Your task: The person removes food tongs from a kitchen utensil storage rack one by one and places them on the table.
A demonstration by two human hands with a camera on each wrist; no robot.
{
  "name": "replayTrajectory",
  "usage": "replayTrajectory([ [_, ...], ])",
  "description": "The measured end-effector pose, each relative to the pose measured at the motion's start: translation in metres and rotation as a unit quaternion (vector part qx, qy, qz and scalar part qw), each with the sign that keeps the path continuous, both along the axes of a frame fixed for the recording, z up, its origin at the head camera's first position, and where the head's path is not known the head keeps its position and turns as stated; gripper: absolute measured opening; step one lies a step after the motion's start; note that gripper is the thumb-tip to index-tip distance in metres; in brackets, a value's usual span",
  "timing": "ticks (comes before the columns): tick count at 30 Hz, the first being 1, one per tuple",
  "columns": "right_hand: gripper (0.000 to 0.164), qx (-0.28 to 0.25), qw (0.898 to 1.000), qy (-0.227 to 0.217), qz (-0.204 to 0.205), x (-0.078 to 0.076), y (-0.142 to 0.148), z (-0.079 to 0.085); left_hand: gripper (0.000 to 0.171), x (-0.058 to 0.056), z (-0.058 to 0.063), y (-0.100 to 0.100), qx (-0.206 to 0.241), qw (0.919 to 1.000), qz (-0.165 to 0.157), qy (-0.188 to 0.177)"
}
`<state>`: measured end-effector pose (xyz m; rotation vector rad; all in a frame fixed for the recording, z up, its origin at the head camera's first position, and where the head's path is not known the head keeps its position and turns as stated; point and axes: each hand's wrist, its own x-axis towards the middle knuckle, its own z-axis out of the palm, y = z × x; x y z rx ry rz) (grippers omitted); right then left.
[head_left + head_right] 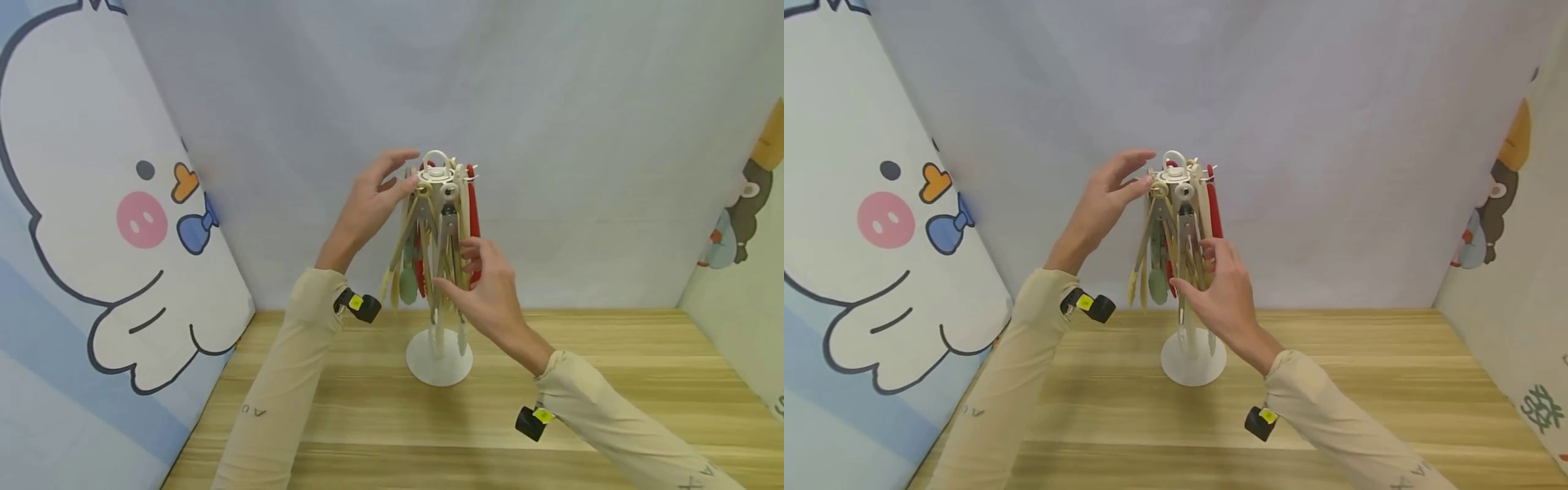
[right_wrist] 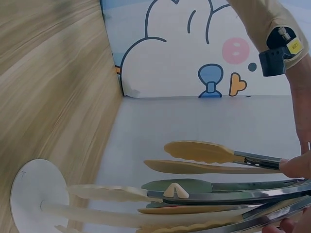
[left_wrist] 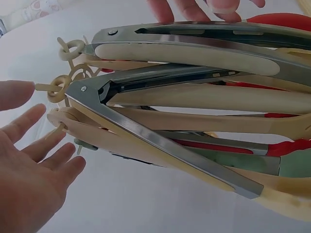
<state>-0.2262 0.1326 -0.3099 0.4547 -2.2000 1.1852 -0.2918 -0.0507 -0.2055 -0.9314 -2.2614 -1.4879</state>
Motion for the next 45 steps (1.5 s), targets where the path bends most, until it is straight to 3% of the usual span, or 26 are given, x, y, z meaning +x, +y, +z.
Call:
replayTrajectory([
  [4, 0.061, 0.012, 1.0, 0.001, -0.028, -0.001, -0.004, 0.0, 0.037, -0.014, -0.005, -0.002, -0.011, 0.9996, -0.025, 0.003],
  [8, 0.061, 0.017, 0.999, -0.011, -0.044, -0.003, -0.006, 0.0, 0.036, -0.017, -0.004, -0.006, -0.029, 0.9993, -0.023, -0.008],
  [15, 0.06, 0.017, 0.999, -0.014, -0.046, -0.006, -0.005, -0.002, 0.041, -0.019, -0.002, -0.008, -0.052, 0.9975, -0.046, -0.008],
  [29, 0.054, -0.002, 0.999, -0.018, -0.039, -0.011, 0.001, -0.004, 0.046, -0.016, 0.009, 0.0, -0.157, 0.9859, 0.045, 0.036],
  [40, 0.05, -0.009, 0.999, -0.017, -0.04, -0.013, 0.004, -0.004, 0.049, -0.011, 0.012, 0.007, -0.145, 0.9867, 0.066, 0.031],
  [45, 0.047, -0.018, 0.999, -0.015, -0.032, -0.014, 0.006, -0.004, 0.048, -0.011, 0.011, 0.01, -0.127, 0.9897, 0.051, 0.042],
])
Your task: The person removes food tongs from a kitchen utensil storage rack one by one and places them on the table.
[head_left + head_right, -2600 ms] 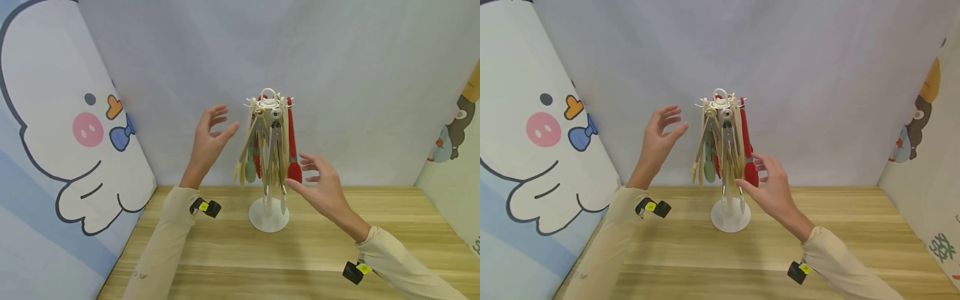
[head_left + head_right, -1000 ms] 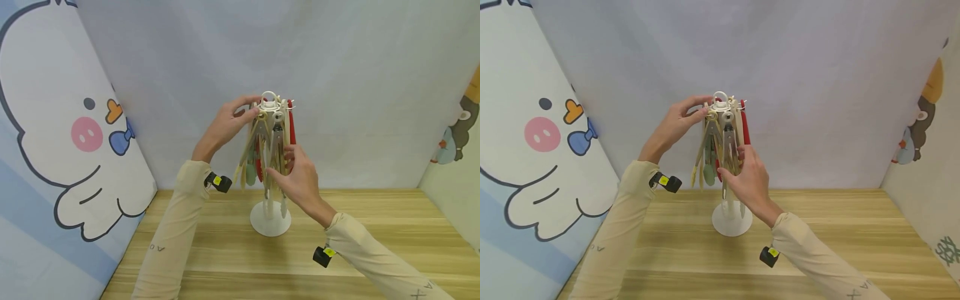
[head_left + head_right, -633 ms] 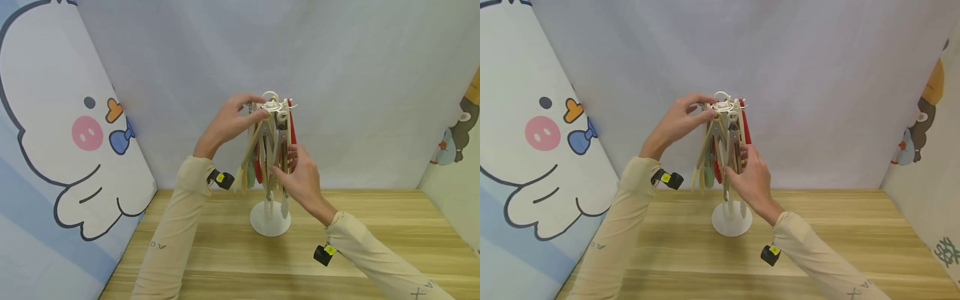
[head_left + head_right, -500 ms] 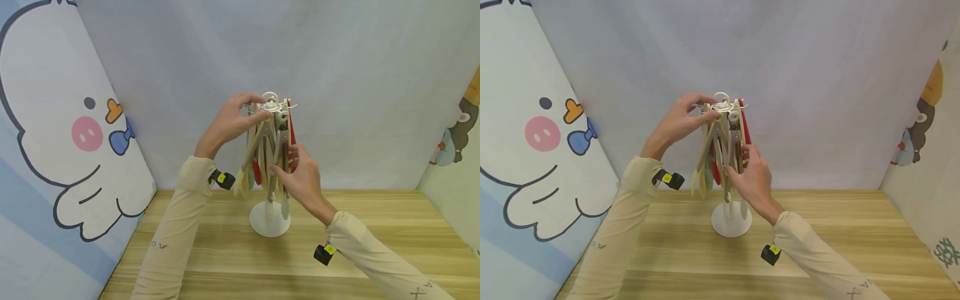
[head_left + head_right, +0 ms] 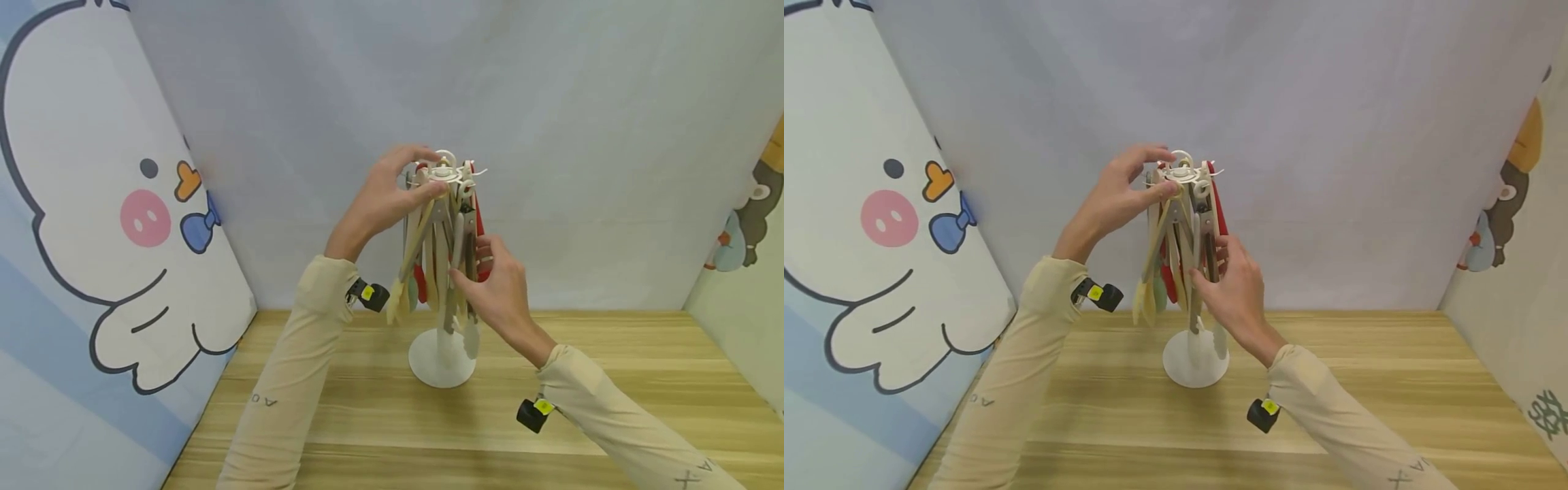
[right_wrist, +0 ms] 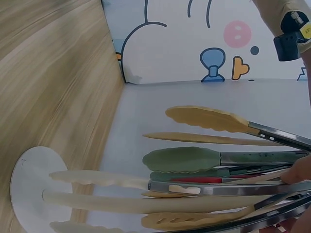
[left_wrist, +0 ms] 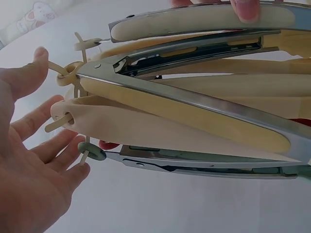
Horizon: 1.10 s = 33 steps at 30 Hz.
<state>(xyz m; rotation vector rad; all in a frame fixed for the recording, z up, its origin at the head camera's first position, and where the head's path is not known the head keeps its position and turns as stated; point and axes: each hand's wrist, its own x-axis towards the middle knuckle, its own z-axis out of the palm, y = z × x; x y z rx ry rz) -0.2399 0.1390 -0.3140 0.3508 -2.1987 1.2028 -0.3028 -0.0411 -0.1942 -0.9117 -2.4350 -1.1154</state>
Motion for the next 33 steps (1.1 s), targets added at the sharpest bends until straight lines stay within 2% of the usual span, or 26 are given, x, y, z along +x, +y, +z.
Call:
replayTrajectory([
  [8, 0.046, -0.016, 1.0, 0.012, 0.013, 0.0, 0.005, 0.001, 0.047, -0.001, 0.0, 0.002, -0.005, 0.9999, -0.015, 0.001],
  [16, 0.048, -0.024, 1.0, 0.015, 0.004, 0.002, 0.009, 0.0, 0.045, 0.002, -0.001, 0.005, -0.015, 0.9998, -0.004, -0.013],
  [24, 0.064, -0.027, 0.999, 0.036, 0.014, 0.002, 0.009, 0.002, 0.053, 0.005, 0.0, 0.009, -0.012, 0.9993, 0.015, -0.033],
  [33, 0.066, -0.024, 0.999, 0.037, 0.019, 0.003, 0.011, 0.002, 0.054, 0.009, -0.001, 0.012, 0.005, 0.9989, 0.023, -0.041],
])
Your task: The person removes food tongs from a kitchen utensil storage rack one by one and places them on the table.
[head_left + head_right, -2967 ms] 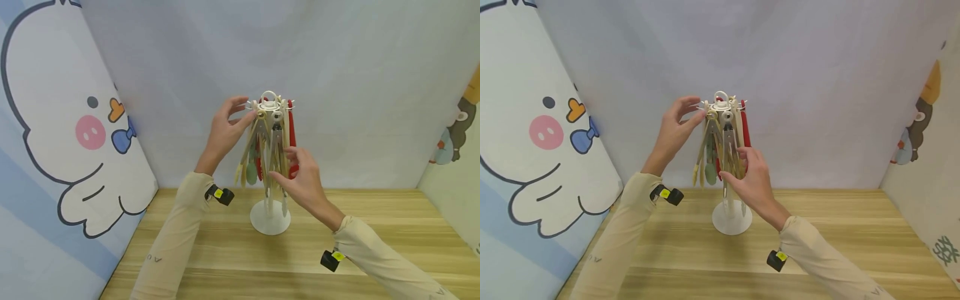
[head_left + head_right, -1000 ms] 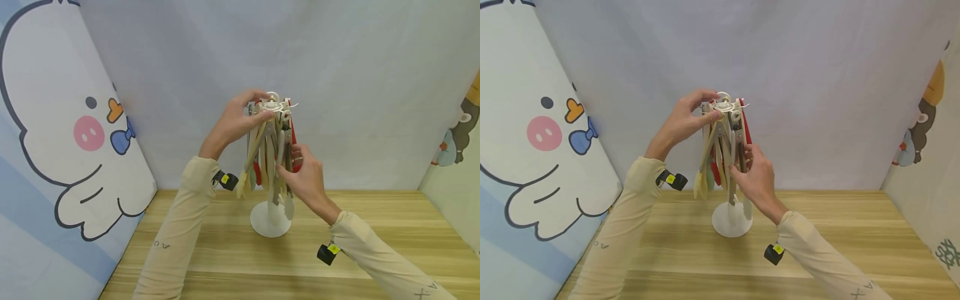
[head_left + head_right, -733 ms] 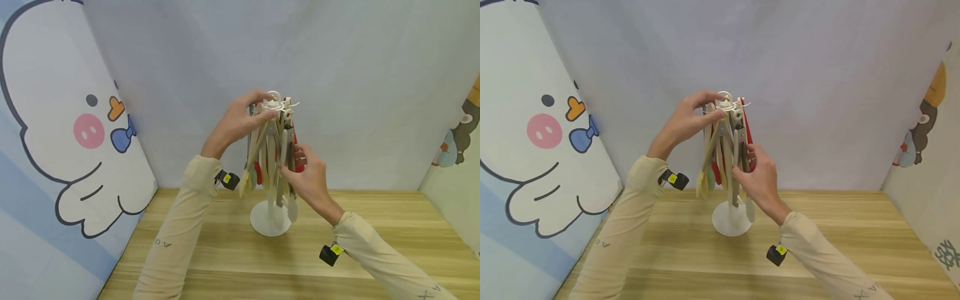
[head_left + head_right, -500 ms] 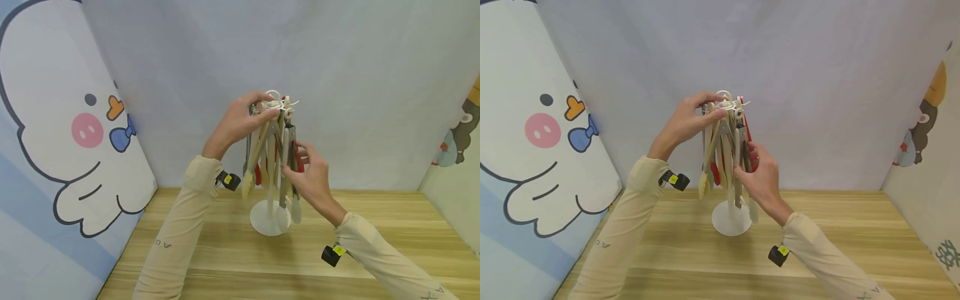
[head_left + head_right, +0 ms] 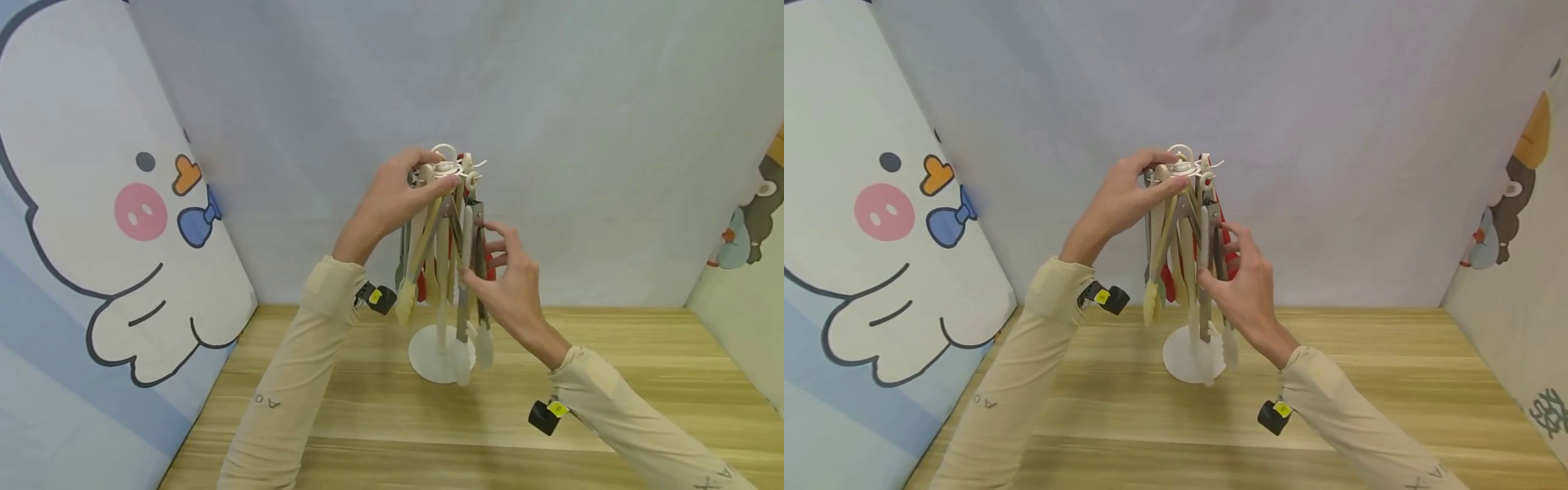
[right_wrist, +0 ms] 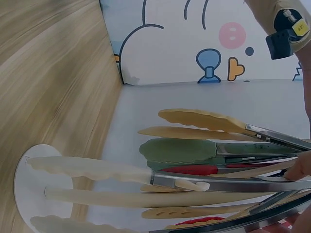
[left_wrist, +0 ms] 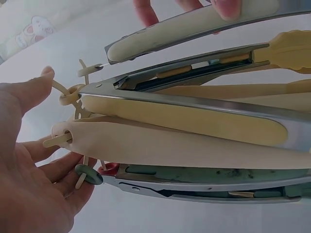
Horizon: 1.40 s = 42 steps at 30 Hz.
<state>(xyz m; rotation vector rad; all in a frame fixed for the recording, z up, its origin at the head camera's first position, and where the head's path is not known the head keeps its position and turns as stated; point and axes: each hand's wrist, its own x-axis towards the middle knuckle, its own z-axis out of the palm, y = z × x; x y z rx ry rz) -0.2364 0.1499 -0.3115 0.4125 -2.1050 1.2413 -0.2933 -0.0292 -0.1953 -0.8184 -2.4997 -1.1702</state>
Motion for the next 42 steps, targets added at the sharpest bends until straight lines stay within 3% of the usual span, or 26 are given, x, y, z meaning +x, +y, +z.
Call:
replayTrajectory([
  [22, 0.066, 0.004, 1.0, 0.007, -0.012, 0.011, 0.01, 0.01, 0.052, 0.005, -0.008, 0.007, 0.058, 0.9983, 0.007, 0.011],
  [42, 0.066, 0.015, 0.999, 0.005, -0.039, 0.018, 0.023, 0.012, 0.053, 0.006, -0.01, 0.006, 0.059, 0.9979, 0.023, 0.013],
])
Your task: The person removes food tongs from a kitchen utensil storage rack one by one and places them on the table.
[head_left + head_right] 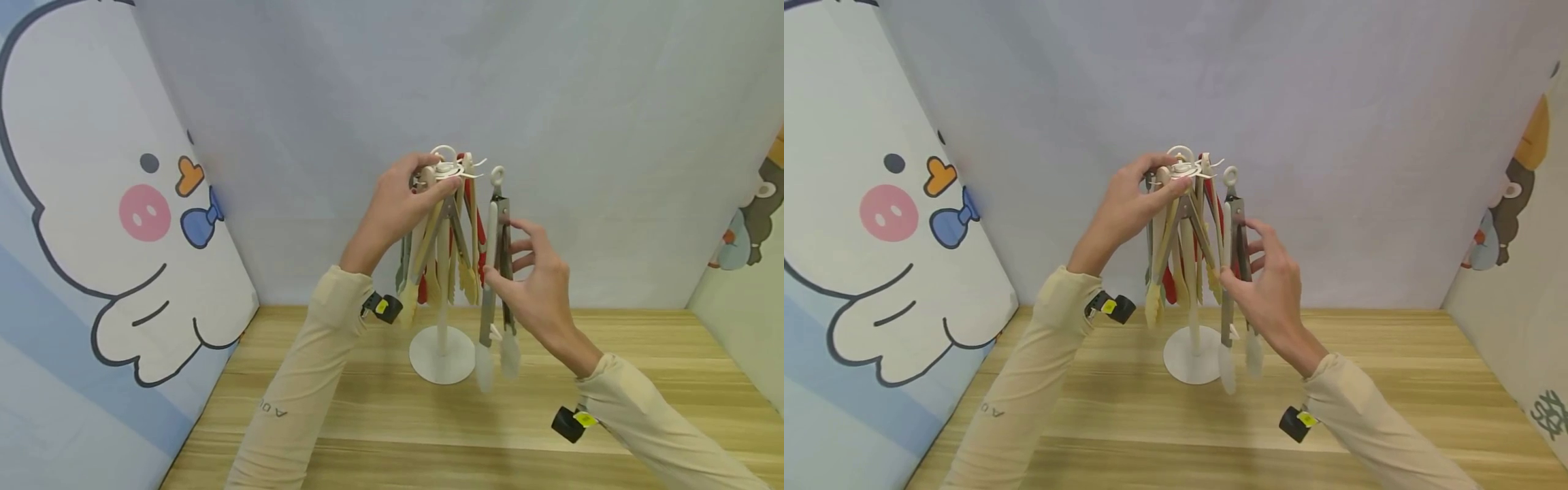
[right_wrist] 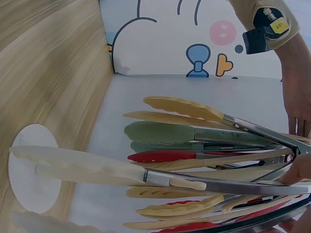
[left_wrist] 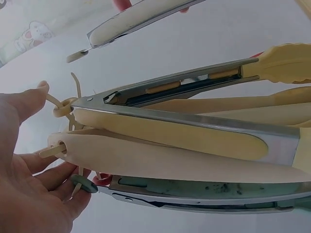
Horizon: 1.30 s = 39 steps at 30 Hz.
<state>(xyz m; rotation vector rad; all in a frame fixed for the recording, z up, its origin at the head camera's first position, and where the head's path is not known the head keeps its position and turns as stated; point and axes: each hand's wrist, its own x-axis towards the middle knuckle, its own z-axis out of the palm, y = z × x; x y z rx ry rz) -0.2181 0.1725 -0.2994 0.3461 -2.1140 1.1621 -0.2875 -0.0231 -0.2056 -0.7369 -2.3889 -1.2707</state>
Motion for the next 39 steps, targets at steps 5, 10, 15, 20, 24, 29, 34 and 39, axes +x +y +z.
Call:
replayTrajectory([
  [5, 0.065, 0.003, 1.0, -0.005, -0.008, 0.001, 0.004, -0.002, 0.053, 0.001, 0.0, 0.0, 0.001, 1.0, 0.002, 0.0],
  [10, 0.064, 0.007, 1.0, -0.006, -0.018, 0.001, 0.006, -0.005, 0.052, 0.001, 0.0, 0.0, 0.005, 1.0, 0.003, 0.001],
  [15, 0.062, 0.003, 1.0, -0.01, -0.022, 0.0, 0.009, -0.008, 0.051, 0.002, 0.0, 0.0, 0.007, 0.9999, 0.007, 0.003],
  [20, 0.061, 0.007, 1.0, -0.012, -0.024, -0.001, 0.01, -0.012, 0.052, 0.003, 0.0, 0.001, 0.007, 0.9999, 0.012, 0.006],
  [24, 0.061, 0.011, 0.999, -0.02, -0.029, -0.002, 0.012, -0.016, 0.051, 0.002, -0.001, 0.002, 0.008, 0.9998, 0.014, 0.008],
  [29, 0.06, 0.018, 0.999, -0.03, -0.036, -0.004, 0.014, -0.022, 0.05, 0.002, -0.001, 0.001, 0.012, 0.9998, 0.014, 0.003],
  [34, 0.058, 0.03, 0.998, -0.035, -0.039, -0.006, 0.016, -0.029, 0.051, 0.003, 0.0, 0.001, 0.013, 0.9998, 0.015, 0.003],
  [39, 0.057, 0.043, 0.997, -0.049, -0.042, -0.008, 0.019, -0.035, 0.051, 0.003, 0.0, 0.001, 0.014, 0.9998, 0.012, 0.0],
])
